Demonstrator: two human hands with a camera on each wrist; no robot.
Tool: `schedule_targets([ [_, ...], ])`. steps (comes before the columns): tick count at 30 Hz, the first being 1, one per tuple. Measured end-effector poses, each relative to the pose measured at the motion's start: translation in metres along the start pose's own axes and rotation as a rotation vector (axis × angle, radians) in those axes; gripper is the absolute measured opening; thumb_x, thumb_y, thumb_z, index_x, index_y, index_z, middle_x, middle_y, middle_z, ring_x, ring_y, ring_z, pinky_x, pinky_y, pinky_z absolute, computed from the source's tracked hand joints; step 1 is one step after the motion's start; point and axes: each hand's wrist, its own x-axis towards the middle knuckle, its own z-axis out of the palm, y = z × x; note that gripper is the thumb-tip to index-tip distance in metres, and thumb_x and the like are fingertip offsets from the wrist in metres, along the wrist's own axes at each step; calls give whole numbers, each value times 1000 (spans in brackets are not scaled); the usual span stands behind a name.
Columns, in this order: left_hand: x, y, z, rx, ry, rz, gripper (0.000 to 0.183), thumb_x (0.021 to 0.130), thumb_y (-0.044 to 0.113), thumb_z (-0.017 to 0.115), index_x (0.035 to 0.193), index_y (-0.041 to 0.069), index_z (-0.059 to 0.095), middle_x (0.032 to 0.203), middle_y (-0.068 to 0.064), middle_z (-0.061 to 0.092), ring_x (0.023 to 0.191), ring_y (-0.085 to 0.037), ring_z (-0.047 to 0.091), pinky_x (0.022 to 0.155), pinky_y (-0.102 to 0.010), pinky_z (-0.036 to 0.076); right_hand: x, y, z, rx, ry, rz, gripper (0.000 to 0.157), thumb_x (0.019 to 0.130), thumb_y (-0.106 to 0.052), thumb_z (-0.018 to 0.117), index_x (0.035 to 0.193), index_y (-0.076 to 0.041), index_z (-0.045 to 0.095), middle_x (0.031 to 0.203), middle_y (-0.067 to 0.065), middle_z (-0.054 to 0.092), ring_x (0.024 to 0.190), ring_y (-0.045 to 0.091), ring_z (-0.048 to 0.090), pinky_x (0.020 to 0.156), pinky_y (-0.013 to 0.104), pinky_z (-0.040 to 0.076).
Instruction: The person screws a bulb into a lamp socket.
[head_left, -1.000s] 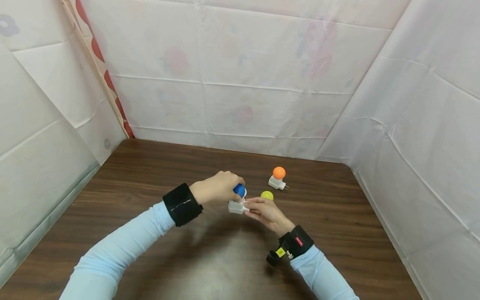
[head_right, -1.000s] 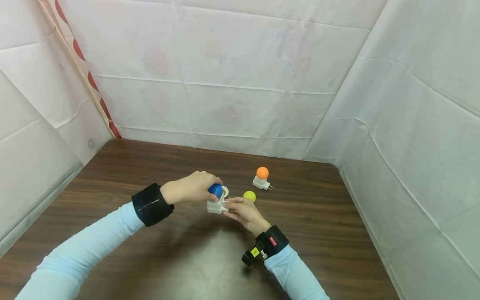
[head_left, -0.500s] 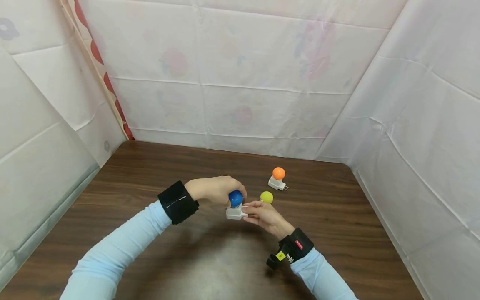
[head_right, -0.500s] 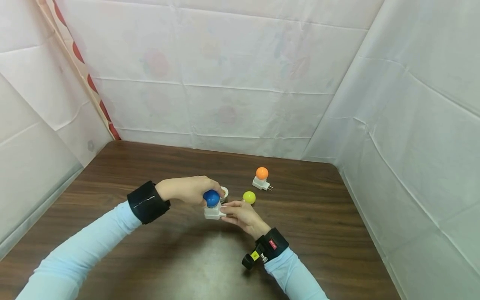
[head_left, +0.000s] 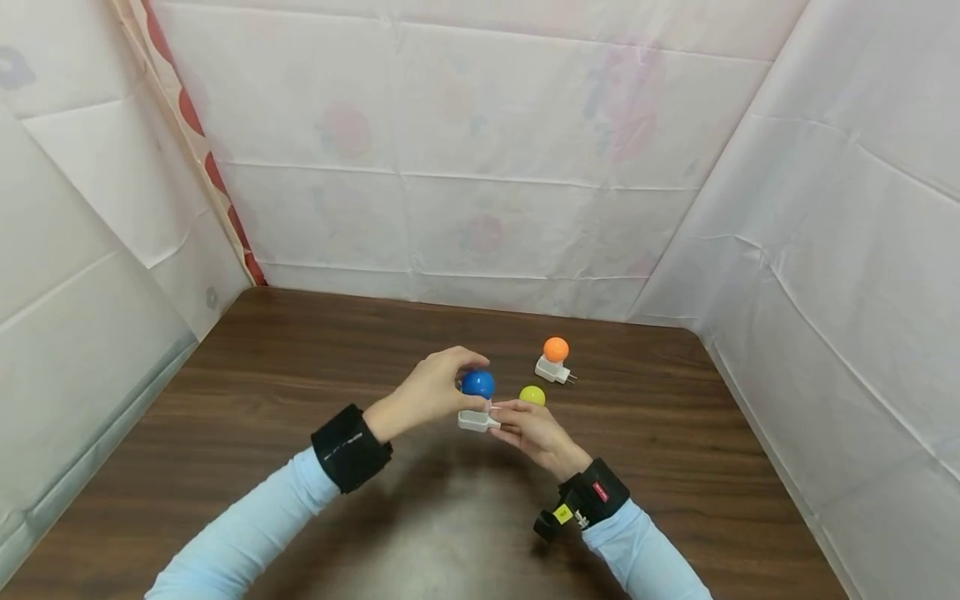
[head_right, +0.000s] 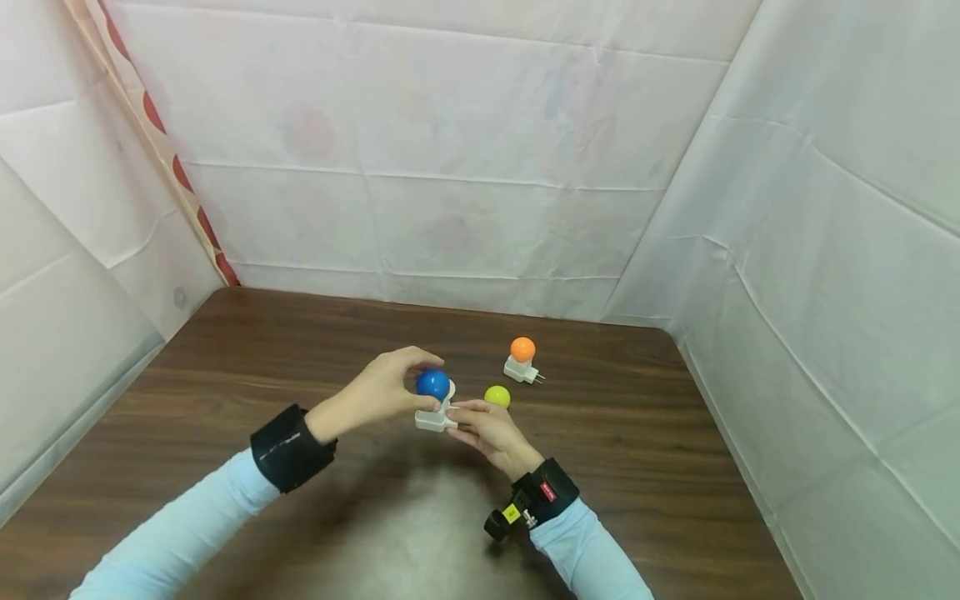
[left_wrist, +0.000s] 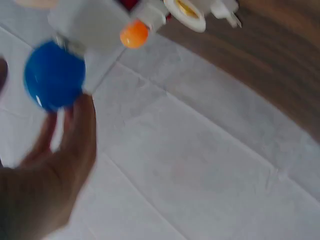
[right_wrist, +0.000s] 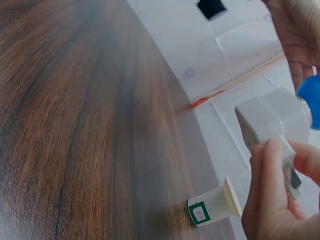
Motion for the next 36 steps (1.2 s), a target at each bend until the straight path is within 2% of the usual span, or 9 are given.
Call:
schedule_targets([
  [2, -4, -1, 7, -27, 96, -27, 58, 71, 28, 79, 120, 5, 57, 114, -9, 59, 98, -23, 61, 82, -36, 53, 0, 0, 0, 13, 16, 0, 30, 86, -6, 61, 113, 6, 55, 91, 4, 63, 80, 13, 62, 78, 25, 54],
  [5, -7, -3, 15, -44, 174, -59, 57, 71, 29, 79, 118, 5, 58, 111, -10, 60, 94, -23, 62, 80, -36, 53, -2, 0, 1, 30, 27, 0, 30, 86, -7, 63, 112, 4, 56, 91, 3, 63, 80, 13, 62, 78, 24, 54],
  [11, -7, -5, 19, -61, 196, -84, 52, 71, 30, 78, 114, 6, 60, 107, -9, 61, 89, -23, 60, 77, -35, 54, -4, -1, 2, 24, 15, -4, 23, 85, -7, 63, 107, 0, 60, 89, 3, 64, 79, 12, 62, 78, 24, 53],
  [16, -8, -6, 19, -79, 184, -78, 49, 72, 29, 78, 112, 6, 62, 107, -9, 62, 88, -22, 61, 76, -35, 54, -4, 0, 1, 3, 10, -2, 22, 86, -8, 63, 106, 0, 60, 89, 3, 64, 80, 13, 62, 78, 25, 53],
  [22, -8, -11, 14, -146, 97, -52, 47, 76, 27, 75, 115, 6, 61, 111, -9, 62, 92, -20, 61, 79, -34, 54, -5, 0, -1, -13, 1, 1, 26, 86, -8, 63, 108, 3, 58, 90, 3, 64, 81, 13, 63, 79, 26, 54],
  [29, -2, -24, 3, -248, -78, 32, 48, 80, 22, 71, 123, 6, 55, 120, -12, 59, 103, -25, 60, 86, -36, 52, -6, -1, -3, -9, -20, 8, 23, 86, -8, 63, 106, 1, 60, 90, 3, 64, 82, 12, 64, 79, 27, 53],
  [36, 4, -35, -4, -307, -257, 110, 43, 84, 15, 66, 125, 8, 54, 125, -9, 55, 109, -22, 55, 94, -37, 47, -6, 0, -4, -19, -43, 32, 20, 86, -9, 63, 104, -1, 62, 92, 3, 63, 82, 13, 63, 79, 27, 53],
])
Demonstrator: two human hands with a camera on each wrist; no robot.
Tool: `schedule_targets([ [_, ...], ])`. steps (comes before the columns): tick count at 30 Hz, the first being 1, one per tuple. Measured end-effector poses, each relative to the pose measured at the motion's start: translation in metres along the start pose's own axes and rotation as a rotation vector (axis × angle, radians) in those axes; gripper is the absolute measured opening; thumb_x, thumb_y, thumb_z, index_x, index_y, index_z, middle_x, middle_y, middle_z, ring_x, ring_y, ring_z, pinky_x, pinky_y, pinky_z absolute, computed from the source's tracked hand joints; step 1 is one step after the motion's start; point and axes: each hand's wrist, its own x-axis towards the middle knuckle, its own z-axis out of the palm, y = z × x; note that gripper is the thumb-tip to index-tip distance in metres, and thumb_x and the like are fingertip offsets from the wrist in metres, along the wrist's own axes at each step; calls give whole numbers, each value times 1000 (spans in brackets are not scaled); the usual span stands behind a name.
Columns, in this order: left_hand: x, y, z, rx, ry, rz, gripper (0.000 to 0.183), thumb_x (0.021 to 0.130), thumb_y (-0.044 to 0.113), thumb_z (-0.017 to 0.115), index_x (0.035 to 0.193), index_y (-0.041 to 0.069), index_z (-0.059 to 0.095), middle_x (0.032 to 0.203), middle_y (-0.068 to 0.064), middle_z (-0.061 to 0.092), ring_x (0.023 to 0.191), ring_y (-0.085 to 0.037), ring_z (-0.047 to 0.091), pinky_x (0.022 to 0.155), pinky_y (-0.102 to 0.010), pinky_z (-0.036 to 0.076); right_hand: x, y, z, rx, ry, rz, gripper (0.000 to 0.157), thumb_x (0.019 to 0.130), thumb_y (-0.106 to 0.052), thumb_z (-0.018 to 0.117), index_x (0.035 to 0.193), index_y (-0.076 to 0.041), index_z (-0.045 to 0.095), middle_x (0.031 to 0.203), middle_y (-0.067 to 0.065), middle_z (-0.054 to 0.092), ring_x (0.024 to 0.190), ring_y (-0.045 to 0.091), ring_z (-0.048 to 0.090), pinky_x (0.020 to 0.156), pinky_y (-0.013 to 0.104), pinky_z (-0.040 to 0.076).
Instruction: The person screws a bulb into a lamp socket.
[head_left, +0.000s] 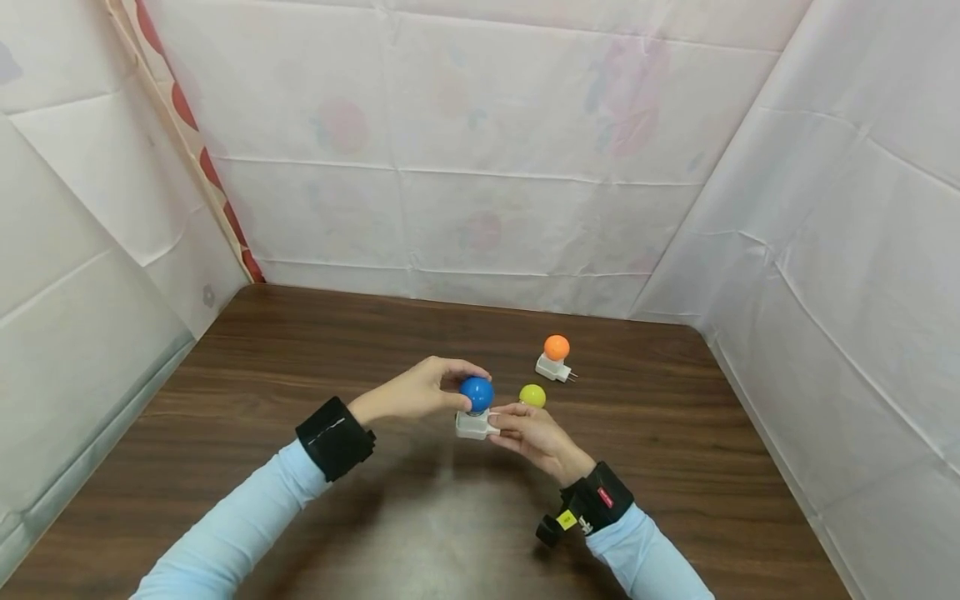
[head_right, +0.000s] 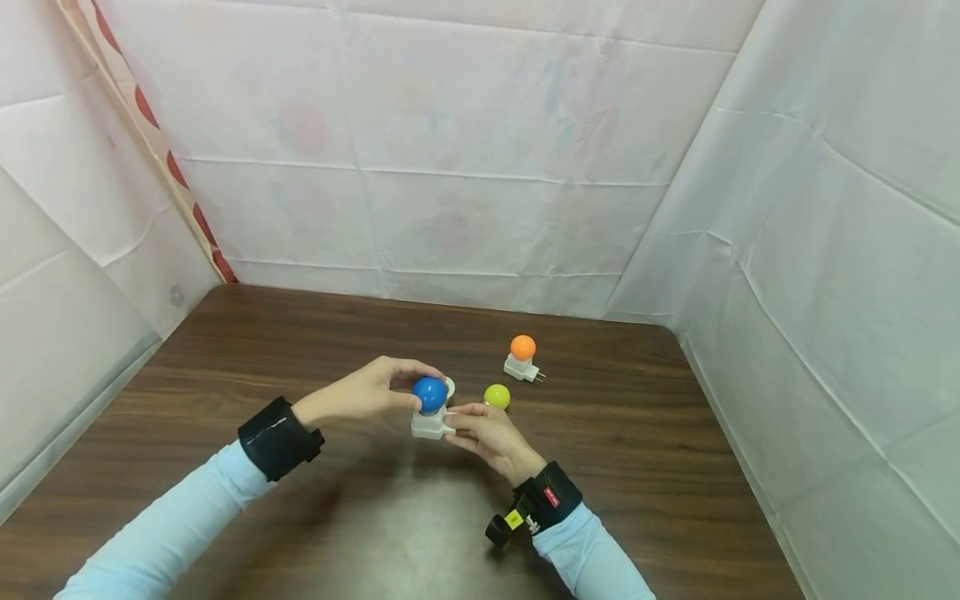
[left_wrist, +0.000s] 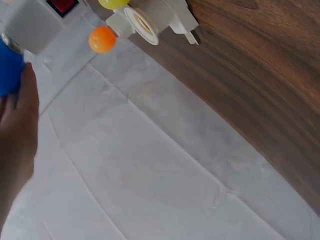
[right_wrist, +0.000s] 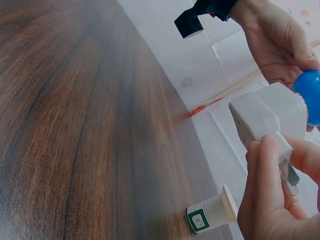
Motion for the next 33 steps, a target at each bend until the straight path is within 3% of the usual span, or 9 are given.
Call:
schedule_targets([
  [6, -1, -2, -4, -25, -65, 14, 43, 85, 14, 65, 126, 10, 53, 127, -8, 53, 111, -24, 52, 97, -41, 44, 0, 0, 1, -4, -14, 8, 15, 86, -8, 62, 101, -3, 62, 90, 2, 64, 81, 12, 63, 79, 26, 54],
  [18, 4, -5, -1, -34, -58, 31, 46, 85, 14, 65, 129, 10, 50, 130, -9, 52, 115, -25, 51, 98, -41, 43, -1, -1, -2, -3, 2, 11, 18, 87, -8, 60, 105, -1, 60, 91, 3, 63, 81, 12, 63, 79, 25, 53],
  [23, 1, 0, 3, -18, 34, 3, 54, 81, 23, 71, 129, 11, 50, 131, -7, 52, 120, -25, 48, 98, -44, 42, -1, -1, -2, 11, 15, 6, 21, 87, -8, 60, 107, 0, 58, 92, 3, 62, 83, 13, 63, 80, 26, 53],
  [29, -5, 10, 17, -1, 223, -31, 59, 74, 30, 76, 125, 8, 53, 124, -8, 56, 114, -26, 53, 95, -42, 46, -1, -1, -2, 20, 8, -3, 16, 87, -8, 61, 102, -3, 61, 91, 2, 62, 82, 12, 61, 80, 26, 53],
  [33, -5, 15, 29, 66, 337, -33, 58, 72, 27, 78, 121, 5, 56, 118, -8, 57, 107, -24, 57, 89, -40, 49, -1, -1, -2, 18, -1, -8, 16, 87, -9, 61, 102, -3, 61, 91, 2, 62, 82, 12, 61, 79, 25, 53],
])
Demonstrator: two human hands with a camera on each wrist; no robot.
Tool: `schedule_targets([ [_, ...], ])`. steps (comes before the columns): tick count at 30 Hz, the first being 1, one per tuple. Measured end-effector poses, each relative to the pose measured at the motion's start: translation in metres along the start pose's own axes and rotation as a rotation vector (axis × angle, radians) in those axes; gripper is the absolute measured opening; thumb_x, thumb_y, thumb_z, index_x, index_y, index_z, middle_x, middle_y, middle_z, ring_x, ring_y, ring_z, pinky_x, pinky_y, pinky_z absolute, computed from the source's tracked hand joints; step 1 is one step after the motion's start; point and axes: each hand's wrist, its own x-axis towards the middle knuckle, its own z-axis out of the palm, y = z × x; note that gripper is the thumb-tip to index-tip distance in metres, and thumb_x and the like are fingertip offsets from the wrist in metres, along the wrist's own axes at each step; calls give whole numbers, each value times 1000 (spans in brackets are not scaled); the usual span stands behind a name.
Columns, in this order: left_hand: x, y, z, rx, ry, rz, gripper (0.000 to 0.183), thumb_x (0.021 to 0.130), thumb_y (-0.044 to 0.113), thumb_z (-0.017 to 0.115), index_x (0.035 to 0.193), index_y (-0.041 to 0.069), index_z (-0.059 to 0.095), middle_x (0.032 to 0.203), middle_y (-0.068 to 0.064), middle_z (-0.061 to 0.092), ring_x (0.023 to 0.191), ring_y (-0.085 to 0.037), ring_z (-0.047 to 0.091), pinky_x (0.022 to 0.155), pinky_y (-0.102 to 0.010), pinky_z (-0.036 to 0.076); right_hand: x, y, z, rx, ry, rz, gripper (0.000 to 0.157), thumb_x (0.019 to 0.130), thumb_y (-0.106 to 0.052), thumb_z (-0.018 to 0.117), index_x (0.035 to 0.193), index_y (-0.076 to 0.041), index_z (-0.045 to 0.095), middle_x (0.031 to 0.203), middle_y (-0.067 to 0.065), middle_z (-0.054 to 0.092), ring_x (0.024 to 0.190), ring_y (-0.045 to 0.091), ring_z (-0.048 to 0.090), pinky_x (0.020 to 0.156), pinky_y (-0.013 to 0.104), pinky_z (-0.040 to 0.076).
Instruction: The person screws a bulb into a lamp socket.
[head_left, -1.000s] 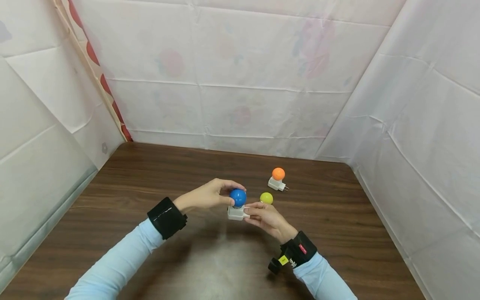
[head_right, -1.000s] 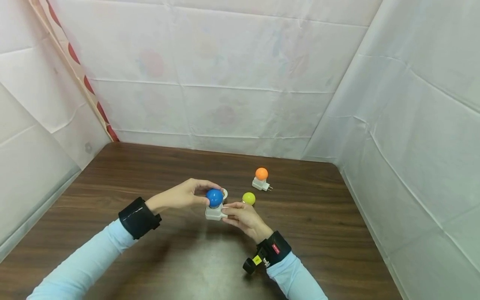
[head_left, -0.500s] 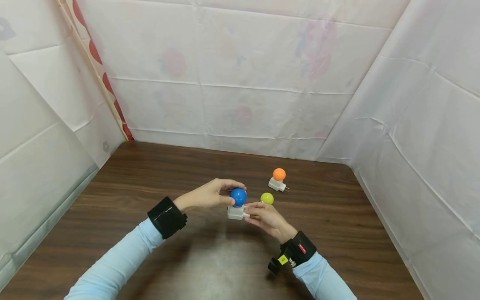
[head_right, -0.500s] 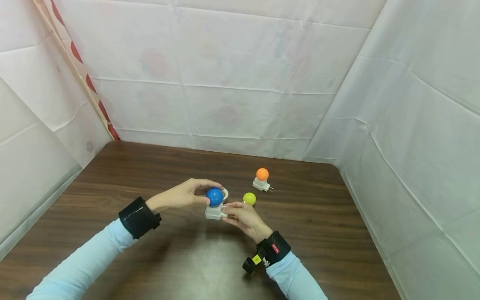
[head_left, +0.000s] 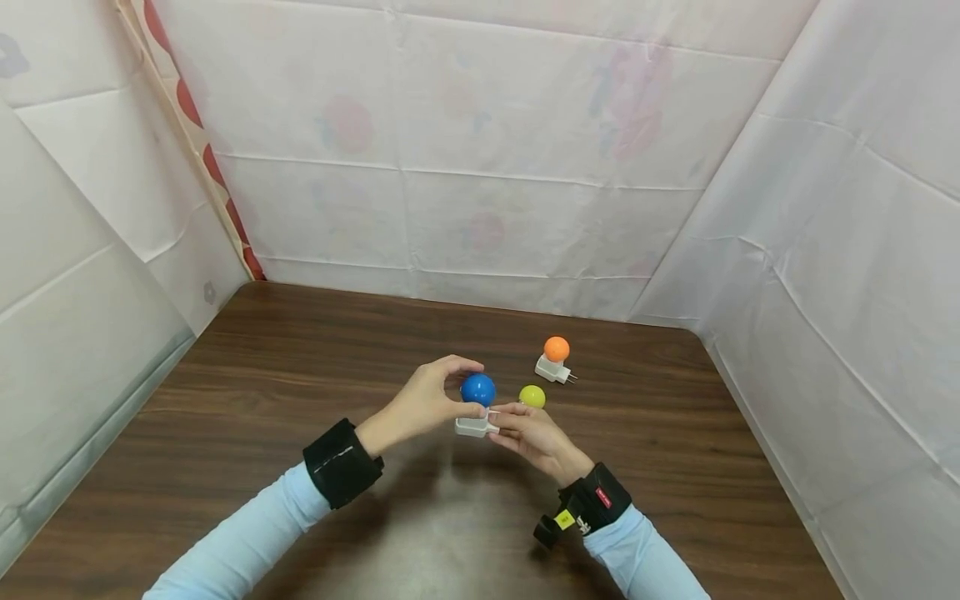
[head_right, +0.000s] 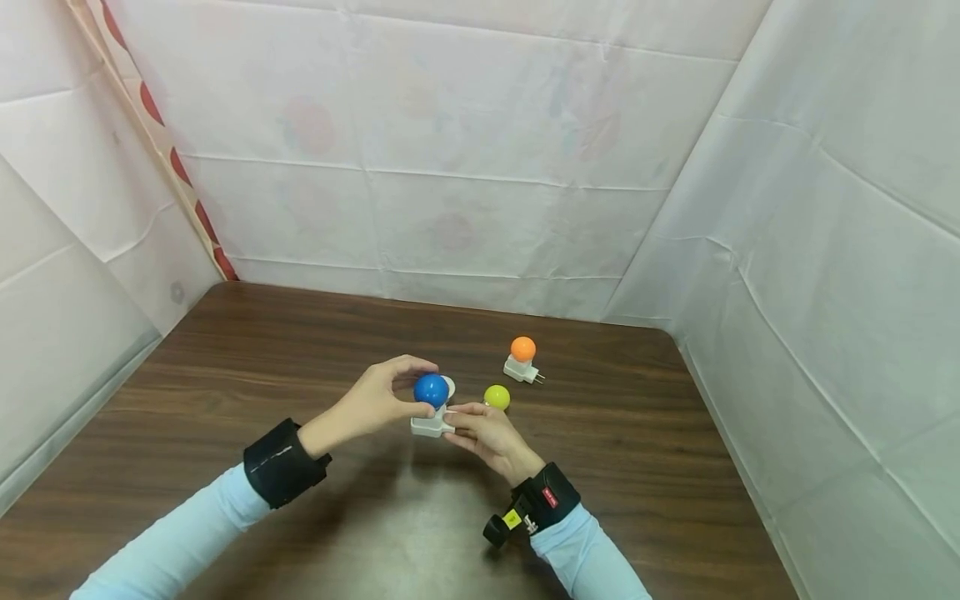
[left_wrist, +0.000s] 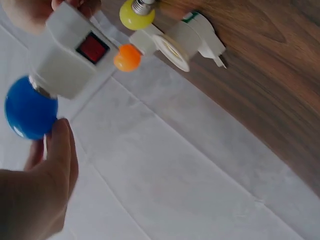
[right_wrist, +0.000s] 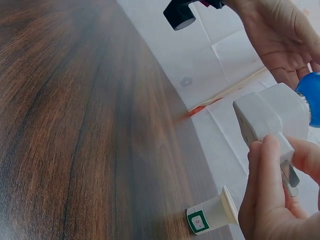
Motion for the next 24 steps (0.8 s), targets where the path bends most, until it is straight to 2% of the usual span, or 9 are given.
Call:
schedule_targets([
  [4, -2, 5, 7, 57, 68, 23, 55, 70, 19, 79, 117, 1, 57, 114, -10, 58, 102, -24, 61, 86, -39, 51, 0, 0, 1, -2, 2, -4, 18, 87, -10, 61, 104, -3, 61, 94, 2, 62, 83, 12, 61, 80, 25, 53],
  [9, -4, 8, 11, 129, 103, 16, 51, 71, 20, 79, 115, 4, 59, 113, -10, 59, 97, -23, 61, 83, -38, 53, 0, 1, 1, 4, 7, -6, 16, 88, -8, 60, 103, -3, 61, 93, 2, 63, 82, 12, 61, 79, 25, 53],
  [17, -5, 7, 12, 106, 107, 12, 50, 71, 19, 78, 114, 2, 59, 112, -11, 60, 95, -25, 62, 82, -42, 52, -1, 3, 3, 12, -1, -5, 11, 88, -6, 60, 98, -5, 63, 92, 3, 63, 81, 12, 61, 78, 25, 54],
  [24, -7, 4, 9, 113, 90, 44, 49, 72, 19, 78, 115, 2, 60, 109, -9, 61, 95, -22, 63, 81, -34, 53, -3, 3, 3, -1, -11, -2, 14, 87, -9, 61, 100, -4, 62, 92, 3, 62, 81, 12, 61, 78, 24, 53],
])
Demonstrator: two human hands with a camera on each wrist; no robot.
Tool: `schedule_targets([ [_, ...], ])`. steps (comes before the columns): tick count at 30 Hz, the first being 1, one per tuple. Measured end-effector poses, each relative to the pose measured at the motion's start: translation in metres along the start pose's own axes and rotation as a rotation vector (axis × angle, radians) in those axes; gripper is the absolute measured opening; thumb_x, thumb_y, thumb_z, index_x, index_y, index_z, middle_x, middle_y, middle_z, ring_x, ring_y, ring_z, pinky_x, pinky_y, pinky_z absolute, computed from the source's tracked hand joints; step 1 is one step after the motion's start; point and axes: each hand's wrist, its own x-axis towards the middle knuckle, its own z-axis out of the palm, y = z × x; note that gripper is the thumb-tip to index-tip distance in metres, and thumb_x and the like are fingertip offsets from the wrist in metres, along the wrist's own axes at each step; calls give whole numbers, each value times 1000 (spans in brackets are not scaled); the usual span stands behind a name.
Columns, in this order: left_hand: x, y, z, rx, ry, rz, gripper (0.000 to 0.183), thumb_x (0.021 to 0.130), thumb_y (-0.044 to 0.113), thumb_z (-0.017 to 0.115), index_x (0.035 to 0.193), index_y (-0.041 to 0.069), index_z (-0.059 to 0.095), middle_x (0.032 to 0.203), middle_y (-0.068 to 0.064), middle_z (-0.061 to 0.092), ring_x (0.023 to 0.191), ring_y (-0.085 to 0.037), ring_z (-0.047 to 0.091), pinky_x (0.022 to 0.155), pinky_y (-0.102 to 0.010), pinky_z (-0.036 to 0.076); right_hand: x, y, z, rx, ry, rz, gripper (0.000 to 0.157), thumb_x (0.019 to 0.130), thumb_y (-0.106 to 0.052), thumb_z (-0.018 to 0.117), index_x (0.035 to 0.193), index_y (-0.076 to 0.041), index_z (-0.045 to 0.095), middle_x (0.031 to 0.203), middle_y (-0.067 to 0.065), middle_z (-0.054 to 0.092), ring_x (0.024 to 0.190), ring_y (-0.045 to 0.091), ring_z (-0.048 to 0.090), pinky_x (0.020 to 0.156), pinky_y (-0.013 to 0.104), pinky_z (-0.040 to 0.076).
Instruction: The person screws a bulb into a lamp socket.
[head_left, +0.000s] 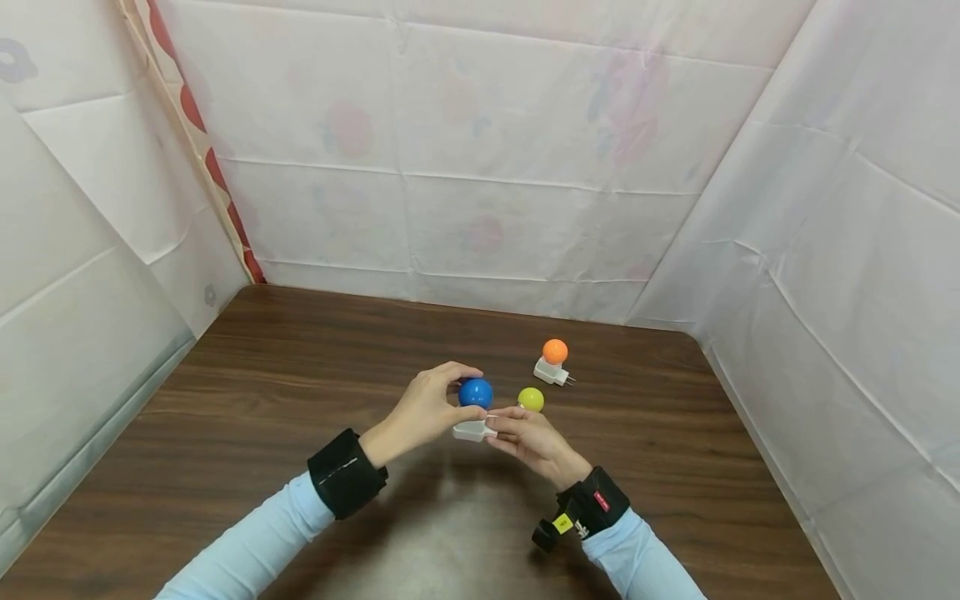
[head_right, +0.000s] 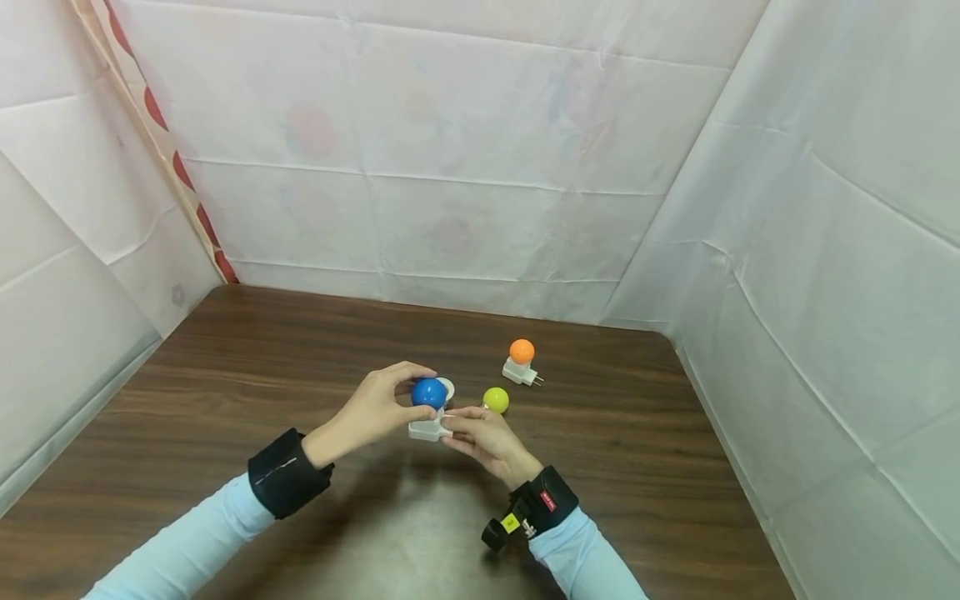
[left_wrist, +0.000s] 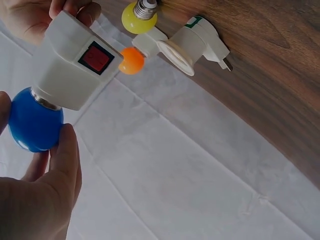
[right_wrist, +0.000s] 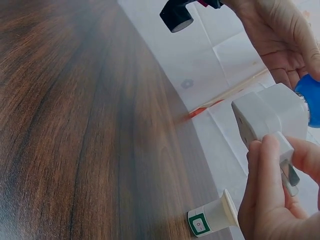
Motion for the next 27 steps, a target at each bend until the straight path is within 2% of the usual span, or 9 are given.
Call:
schedule_targets([
  [6, 1, -5, -5, -31, -77, 58, 48, 75, 18, 75, 118, 3, 58, 114, -10, 60, 100, -23, 61, 85, -34, 52, 0, 0, 0, 4, -10, 3, 10, 87, -8, 61, 97, -6, 64, 89, 2, 62, 79, 11, 62, 78, 24, 54],
  [12, 3, -13, -13, -124, -204, 43, 48, 79, 19, 72, 122, 7, 56, 120, -9, 57, 105, -22, 58, 88, -33, 51, -1, 1, 0, -11, -16, 16, 14, 88, -6, 58, 101, -2, 62, 90, 3, 62, 80, 11, 63, 77, 25, 54],
  [16, 6, -17, -18, -187, -288, 36, 47, 79, 19, 72, 122, 10, 57, 122, -8, 57, 108, -23, 56, 91, -39, 48, -3, 2, 0, -25, -29, 19, 18, 89, -6, 58, 106, 1, 59, 92, 4, 63, 81, 12, 64, 77, 25, 54],
  [21, 9, -21, -22, -224, -387, 67, 45, 82, 17, 69, 125, 9, 55, 125, -8, 55, 113, -24, 54, 95, -41, 45, -6, 2, 2, -31, -37, 27, 23, 89, -8, 58, 110, 2, 56, 94, 4, 62, 82, 12, 64, 78, 25, 54],
  [27, 12, -26, -24, -266, -443, 88, 47, 82, 16, 68, 127, 8, 54, 128, -9, 54, 115, -26, 53, 98, -42, 43, -6, 3, 2, -35, -48, 33, 29, 88, -10, 59, 113, 4, 54, 94, 4, 62, 83, 12, 63, 80, 26, 53],
])
